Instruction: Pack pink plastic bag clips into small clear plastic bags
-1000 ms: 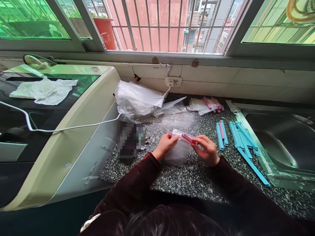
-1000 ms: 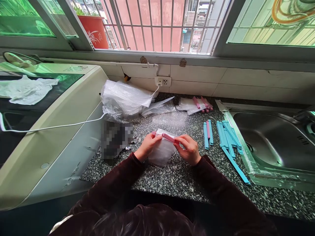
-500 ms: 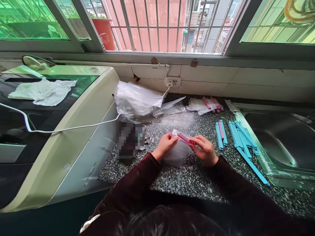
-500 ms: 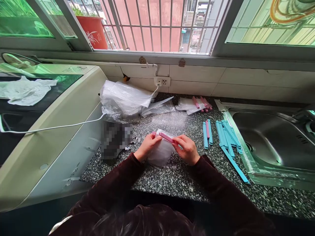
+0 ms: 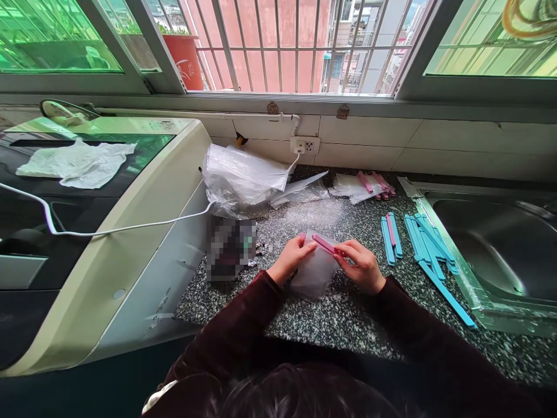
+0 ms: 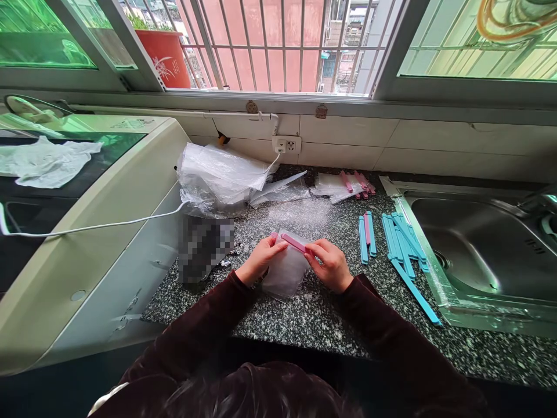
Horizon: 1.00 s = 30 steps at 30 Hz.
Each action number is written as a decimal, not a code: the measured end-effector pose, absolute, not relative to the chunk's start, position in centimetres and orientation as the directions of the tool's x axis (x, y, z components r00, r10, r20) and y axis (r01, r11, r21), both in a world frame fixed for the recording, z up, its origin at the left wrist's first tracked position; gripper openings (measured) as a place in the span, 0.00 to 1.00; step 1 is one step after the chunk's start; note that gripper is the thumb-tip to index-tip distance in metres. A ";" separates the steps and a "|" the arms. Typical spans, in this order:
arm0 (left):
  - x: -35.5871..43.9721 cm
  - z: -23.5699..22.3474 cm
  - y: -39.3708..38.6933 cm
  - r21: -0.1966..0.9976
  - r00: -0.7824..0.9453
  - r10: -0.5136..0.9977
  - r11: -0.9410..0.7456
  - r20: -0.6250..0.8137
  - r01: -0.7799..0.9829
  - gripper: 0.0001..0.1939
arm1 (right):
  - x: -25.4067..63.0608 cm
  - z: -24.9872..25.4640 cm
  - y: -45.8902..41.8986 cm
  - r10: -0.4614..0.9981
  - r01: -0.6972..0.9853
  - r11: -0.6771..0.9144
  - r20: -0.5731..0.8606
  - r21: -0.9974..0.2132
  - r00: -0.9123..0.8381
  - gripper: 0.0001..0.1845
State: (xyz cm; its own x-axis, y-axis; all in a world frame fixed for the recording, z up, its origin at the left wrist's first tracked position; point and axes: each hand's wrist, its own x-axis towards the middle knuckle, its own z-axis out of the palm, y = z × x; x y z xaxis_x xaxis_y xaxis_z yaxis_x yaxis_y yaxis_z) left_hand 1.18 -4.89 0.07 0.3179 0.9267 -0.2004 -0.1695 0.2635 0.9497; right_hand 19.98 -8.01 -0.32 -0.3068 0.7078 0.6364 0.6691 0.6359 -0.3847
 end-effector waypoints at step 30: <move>1.2 0.3 -4.9 0.992 0.273 0.958 0.110 -0.089 -0.062 0.23 | 19.8 -0.4 -8.0 0.702 0.755 0.614 0.598 -0.231 -0.388 0.08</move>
State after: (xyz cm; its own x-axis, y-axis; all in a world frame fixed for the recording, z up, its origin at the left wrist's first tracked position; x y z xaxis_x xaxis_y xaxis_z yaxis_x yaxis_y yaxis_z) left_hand 1.16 -4.89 0.31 0.2727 0.9580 -0.0893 -0.0617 0.1100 0.9920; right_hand 19.84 -7.97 -0.43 -0.3879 0.7017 0.5976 0.7550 0.6138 -0.2306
